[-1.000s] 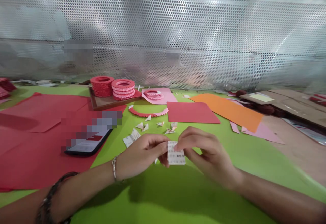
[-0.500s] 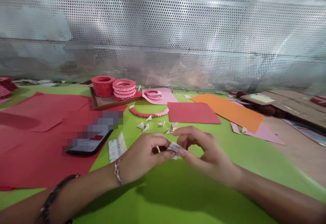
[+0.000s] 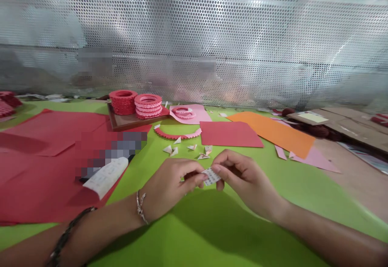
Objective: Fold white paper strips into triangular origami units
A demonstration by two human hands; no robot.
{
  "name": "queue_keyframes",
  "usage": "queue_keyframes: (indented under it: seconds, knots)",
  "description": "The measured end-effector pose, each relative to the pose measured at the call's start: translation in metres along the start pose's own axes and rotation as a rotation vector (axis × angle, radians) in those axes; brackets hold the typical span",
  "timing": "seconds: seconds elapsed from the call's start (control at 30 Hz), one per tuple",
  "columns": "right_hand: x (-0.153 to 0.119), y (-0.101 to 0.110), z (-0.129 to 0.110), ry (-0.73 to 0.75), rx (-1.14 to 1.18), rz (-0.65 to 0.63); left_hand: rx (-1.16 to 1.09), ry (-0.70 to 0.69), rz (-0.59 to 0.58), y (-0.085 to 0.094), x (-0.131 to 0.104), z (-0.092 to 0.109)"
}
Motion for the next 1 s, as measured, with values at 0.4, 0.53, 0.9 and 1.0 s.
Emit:
queue_keyframes:
  seconds: [0.4, 0.53, 0.9, 1.0]
  knots:
    - [0.003, 0.001, 0.002, 0.001, -0.124, -0.001, -0.022, 0.05, -0.026, -0.003, -0.001, -0.005]
    - [0.003, -0.001, 0.0, 0.001, -0.075, -0.013, -0.027, 0.044, -0.021, -0.003, -0.001, -0.005]
    - [-0.005, -0.002, -0.011, 0.207, -0.383, 0.012, 0.213, -0.16, -0.006, -0.004, -0.004, 0.012]
    - [-0.008, -0.006, -0.015, 0.242, -0.405, -0.025, 0.317, -0.245, 0.03, -0.004, -0.006, 0.017]
Point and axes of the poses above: each hand's wrist, its own x-axis towards the middle knuckle, its own y-axis out of the back of the hand, z = x × y, the point moved 9 cm from there along x, towards the middle knuckle, and after that the axes turned 9 degrees about z, right-handed, at the moved point
